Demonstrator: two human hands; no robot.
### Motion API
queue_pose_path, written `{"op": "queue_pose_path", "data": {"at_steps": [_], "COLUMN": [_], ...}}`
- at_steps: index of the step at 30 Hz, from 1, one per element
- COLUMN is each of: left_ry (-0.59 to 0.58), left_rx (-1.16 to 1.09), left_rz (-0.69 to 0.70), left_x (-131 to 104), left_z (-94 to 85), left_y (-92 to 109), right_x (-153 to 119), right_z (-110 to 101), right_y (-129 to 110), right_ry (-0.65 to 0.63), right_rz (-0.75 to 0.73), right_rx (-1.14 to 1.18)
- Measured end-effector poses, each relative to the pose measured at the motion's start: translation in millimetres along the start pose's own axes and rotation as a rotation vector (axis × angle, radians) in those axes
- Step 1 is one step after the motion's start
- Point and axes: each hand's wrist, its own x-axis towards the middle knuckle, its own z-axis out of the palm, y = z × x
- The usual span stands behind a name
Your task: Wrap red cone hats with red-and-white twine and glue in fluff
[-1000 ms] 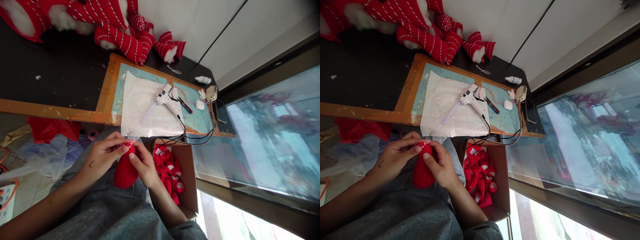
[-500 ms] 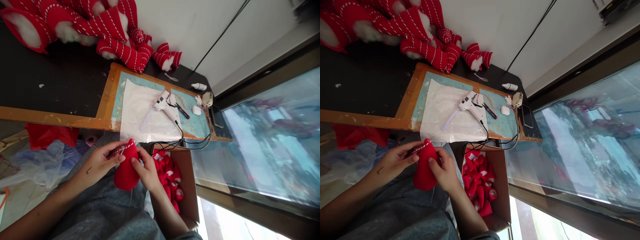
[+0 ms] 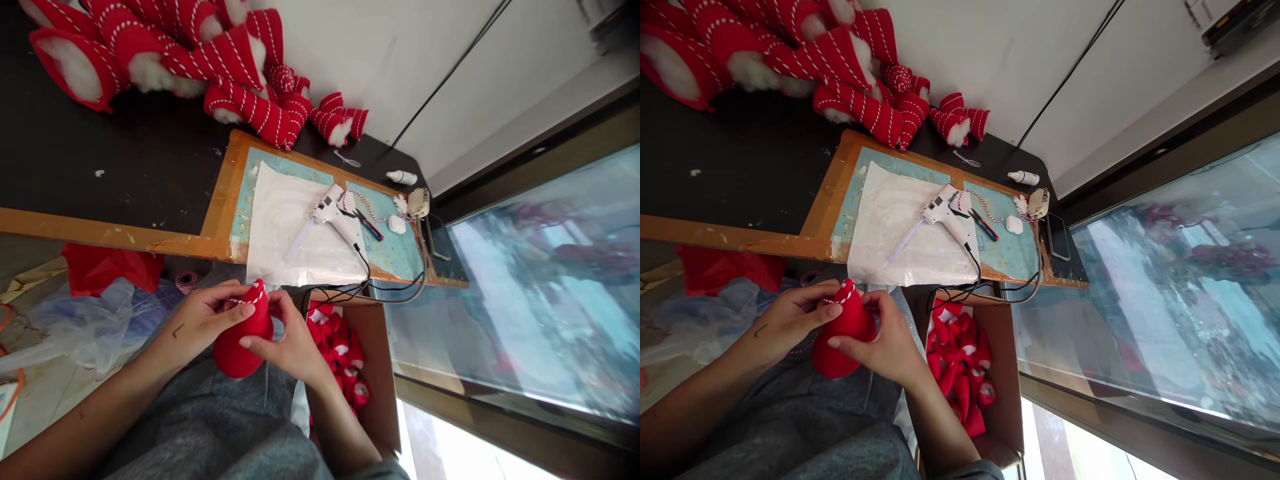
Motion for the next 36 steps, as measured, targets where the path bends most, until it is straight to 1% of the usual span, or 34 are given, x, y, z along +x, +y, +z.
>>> {"op": "queue_pose_path", "data": {"at_steps": [2, 4, 8, 9, 11, 13, 15, 17, 22, 25, 28, 32, 34, 36], "left_ry": [0.015, 0.006, -0.107, -0.131, -0.144, -0.118, -0.090, -0.066, 0.026, 0.030, 0.024, -0.059, -0.099, -0.100], "left_rx": [-0.027, -0.072, -0.143, -0.151, -0.142, -0.092, -0.033, -0.007, -0.068, -0.112, -0.155, -0.202, -0.216, -0.210], "left_rz": [-0.022, -0.061, -0.112, -0.108, -0.084, -0.049, -0.027, -0.028, -0.080, -0.098, -0.101, -0.112, -0.133, -0.138], "left_x": [0.4, 1.2, 3.1, 3.6, 4.4, 5.1, 5.5, 5.4, 2.2, 0.9, 1.9, 3.8, 3.8, 3.4], "left_z": [-1.3, -1.3, 0.3, 0.5, -0.3, -2.4, -4.9, -6.6, -4.9, -1.5, 3.2, 8.9, 10.1, 9.6], "left_y": [-0.3, 1.3, 8.0, 9.3, 9.9, 7.7, 3.7, -0.1, -2.0, 0.6, 4.9, 13.9, 17.2, 17.5], "right_x": [1.1, 1.0, -1.0, -1.1, -0.8, 0.2, 1.5, 2.8, 5.4, 6.0, 5.5, 4.1, 3.3, 2.6], "right_z": [1.1, -0.5, -6.8, -7.9, -8.4, -7.0, -4.0, -0.8, 2.2, 1.2, 0.3, -1.8, -3.7, -5.4], "right_y": [-1.4, -1.9, -0.2, 0.1, -0.4, -2.2, -4.3, -4.8, 1.6, 3.8, 1.9, -1.2, -2.1, -2.9], "right_ry": [0.018, -0.022, -0.085, -0.092, -0.113, -0.113, -0.062, 0.005, 0.068, 0.084, 0.023, -0.108, -0.151, -0.173], "right_rz": [-0.019, -0.009, 0.121, 0.133, 0.103, 0.038, 0.011, 0.015, 0.004, 0.004, 0.014, 0.064, 0.111, 0.119], "right_rx": [-0.006, 0.051, 0.210, 0.231, 0.241, 0.191, 0.096, 0.034, 0.151, 0.180, 0.204, 0.290, 0.332, 0.323]}}
